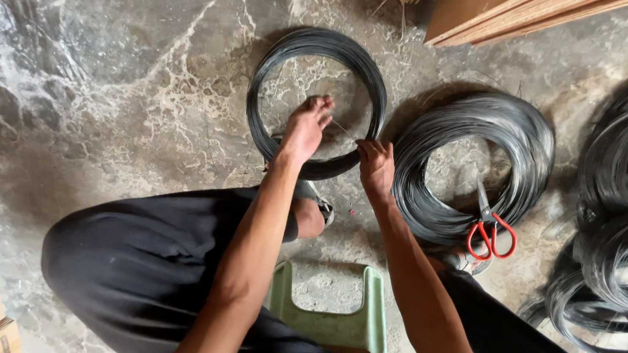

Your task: The person sits on a small stool and uses red-handled shears to cut a coil of black wire. They then separate the cut section and wrap it into a smaller coil, securing it with a thin tie. The process is repeated with another coil.

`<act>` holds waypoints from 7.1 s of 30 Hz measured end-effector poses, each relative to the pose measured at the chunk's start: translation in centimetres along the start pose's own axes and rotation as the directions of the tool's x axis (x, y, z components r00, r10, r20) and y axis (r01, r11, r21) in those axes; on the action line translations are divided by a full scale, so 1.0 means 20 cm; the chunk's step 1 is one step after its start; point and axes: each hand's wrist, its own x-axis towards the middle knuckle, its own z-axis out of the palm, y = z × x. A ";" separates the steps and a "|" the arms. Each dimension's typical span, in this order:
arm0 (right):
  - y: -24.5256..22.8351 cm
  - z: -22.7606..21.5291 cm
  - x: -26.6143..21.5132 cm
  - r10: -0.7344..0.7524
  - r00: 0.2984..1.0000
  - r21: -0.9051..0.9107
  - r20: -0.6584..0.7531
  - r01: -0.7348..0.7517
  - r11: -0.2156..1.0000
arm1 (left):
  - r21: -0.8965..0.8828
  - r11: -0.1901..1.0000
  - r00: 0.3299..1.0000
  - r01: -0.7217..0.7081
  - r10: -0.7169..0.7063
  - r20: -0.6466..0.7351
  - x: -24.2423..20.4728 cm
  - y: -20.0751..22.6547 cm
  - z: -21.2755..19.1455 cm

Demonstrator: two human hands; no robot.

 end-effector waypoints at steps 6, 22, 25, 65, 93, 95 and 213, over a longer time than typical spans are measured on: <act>-0.06 -0.02 0.00 0.033 0.998 0.067 -0.057 -0.029 0.997 | 0.062 0.998 0.933 -0.020 -0.004 0.361 -0.13 0.12 0.05; 0.00 0.04 -0.01 -0.003 1.000 -0.132 0.031 0.007 0.991 | 0.889 0.398 0.630 -0.226 0.756 -0.179 0.29 0.51 -0.30; 0.02 0.07 -0.02 0.015 0.999 -0.240 0.046 -0.004 0.971 | 0.902 0.398 0.648 -0.166 0.733 -0.204 0.42 0.45 -0.40; -0.87 -0.75 -0.22 0.367 0.872 0.813 0.325 -0.455 0.362 | 0.723 0.437 0.820 -0.535 0.474 0.320 -0.76 0.06 0.40; -0.25 -0.60 -0.67 0.647 0.760 0.544 0.062 -0.569 0.616 | -0.137 0.980 0.988 0.147 -0.141 0.056 -0.79 -0.62 0.27; -0.25 -0.60 -0.66 0.597 0.801 0.676 0.039 -0.461 0.575 | -0.152 0.973 0.985 0.175 -0.172 0.035 -0.77 -0.63 0.26; -0.65 -0.47 -0.39 0.310 0.880 0.800 0.361 -0.463 0.382 | 0.965 0.195 0.963 -0.177 0.239 0.128 -0.74 -0.07 0.10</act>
